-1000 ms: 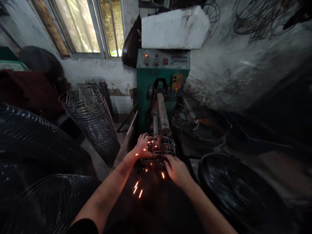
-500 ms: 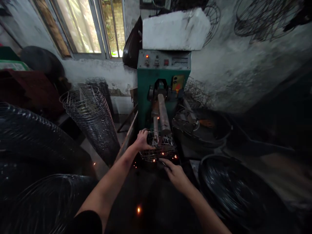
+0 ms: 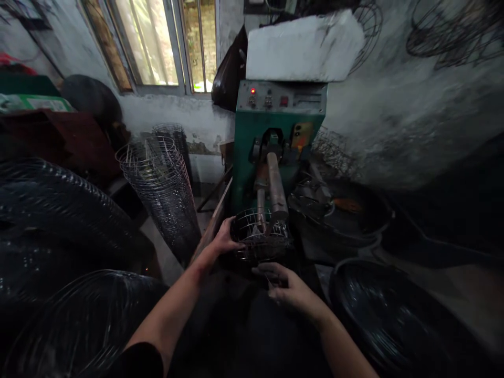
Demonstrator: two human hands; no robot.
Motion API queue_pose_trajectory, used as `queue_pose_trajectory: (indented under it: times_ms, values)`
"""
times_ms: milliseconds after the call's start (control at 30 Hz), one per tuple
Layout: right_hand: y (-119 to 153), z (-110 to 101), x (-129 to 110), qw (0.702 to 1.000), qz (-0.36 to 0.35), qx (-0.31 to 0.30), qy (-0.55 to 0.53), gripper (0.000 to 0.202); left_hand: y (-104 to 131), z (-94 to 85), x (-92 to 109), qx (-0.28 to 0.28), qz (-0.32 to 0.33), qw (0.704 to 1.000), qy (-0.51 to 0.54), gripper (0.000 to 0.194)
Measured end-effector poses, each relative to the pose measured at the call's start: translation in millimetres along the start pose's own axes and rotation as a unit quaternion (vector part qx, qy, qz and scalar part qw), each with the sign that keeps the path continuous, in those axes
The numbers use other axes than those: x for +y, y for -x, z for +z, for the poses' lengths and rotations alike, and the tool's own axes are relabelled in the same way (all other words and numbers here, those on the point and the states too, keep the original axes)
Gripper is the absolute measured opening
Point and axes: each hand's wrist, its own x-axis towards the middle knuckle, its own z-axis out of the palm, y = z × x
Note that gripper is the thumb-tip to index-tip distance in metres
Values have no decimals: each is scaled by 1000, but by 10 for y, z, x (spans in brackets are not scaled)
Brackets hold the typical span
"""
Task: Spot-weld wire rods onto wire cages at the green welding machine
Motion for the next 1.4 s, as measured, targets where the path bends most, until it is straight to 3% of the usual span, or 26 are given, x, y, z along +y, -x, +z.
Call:
queue_pose_trajectory:
  times_ms: [133,233,300,367,433,533,667,900,1400]
  values:
    - [-156,92,-228,998,-34,9,49,55,106,-99,149,22,21,997,-69,94]
    - [-296,129,-334,987,-68,6,147,50,216,-187,285,-23,54,992,-116,92]
    - [-355,144,-373,962,-52,9,267,49,275,-211,373,-53,80,984,-148,92]
    - [-377,167,-408,913,-21,-5,408,46,317,-196,453,-77,105,974,-184,88]
    - [-380,208,-438,839,7,-22,543,37,346,-149,524,-85,120,966,-214,86]
    - [-390,293,-434,746,46,-5,665,24,372,-50,604,-94,129,961,-226,92]
    - [-401,363,-336,703,69,21,708,32,383,85,623,-102,130,961,-223,97]
    - [-318,276,-258,682,48,15,730,30,365,194,636,-85,131,965,-213,95]
    - [-336,66,-321,693,44,34,719,22,165,307,605,-90,136,964,-210,94]
